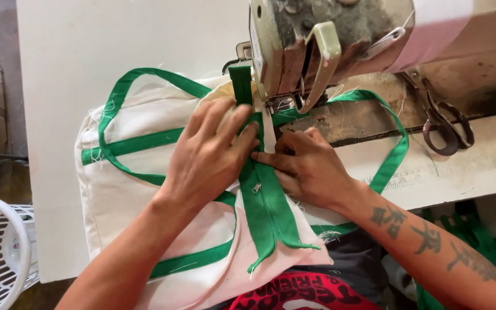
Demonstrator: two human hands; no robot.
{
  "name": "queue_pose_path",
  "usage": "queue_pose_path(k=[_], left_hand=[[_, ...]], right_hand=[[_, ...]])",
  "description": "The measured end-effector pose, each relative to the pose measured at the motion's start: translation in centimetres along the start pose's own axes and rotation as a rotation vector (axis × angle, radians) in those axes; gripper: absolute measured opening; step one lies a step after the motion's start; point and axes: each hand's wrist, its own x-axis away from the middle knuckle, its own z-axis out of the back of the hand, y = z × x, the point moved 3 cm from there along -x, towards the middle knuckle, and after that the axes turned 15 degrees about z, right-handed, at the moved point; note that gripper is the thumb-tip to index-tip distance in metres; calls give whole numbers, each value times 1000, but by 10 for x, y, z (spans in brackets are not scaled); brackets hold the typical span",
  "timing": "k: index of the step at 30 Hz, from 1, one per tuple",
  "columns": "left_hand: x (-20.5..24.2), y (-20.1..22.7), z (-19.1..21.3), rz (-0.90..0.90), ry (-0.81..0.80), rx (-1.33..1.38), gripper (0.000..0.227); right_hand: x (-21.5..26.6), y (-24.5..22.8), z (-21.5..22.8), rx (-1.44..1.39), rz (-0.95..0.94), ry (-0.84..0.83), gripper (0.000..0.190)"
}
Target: Attaching a green zipper to a white tote bag using an industrial sewing machine and scissors.
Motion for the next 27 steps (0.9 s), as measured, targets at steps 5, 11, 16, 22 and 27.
queue_pose_path(k=[5, 11, 16, 22, 27], left_hand=[[5, -4, -5, -65, -132, 128, 37], [7, -6, 2, -76, -367, 41, 38], [7, -3, 2, -76, -384, 33, 47], [4, 1, -1, -38, -382, 6, 48], [4, -1, -3, -55, -389, 16, 47]], right_hand=[[-12, -11, 11, -1, -207, -201, 55], [-3, -15, 8, -3, -509, -356, 19], [-16, -12, 25, -170, -1001, -526, 22], [-13, -13, 20, -152, -824, -525, 14], [-21, 3, 32, -248, -759, -729, 30]])
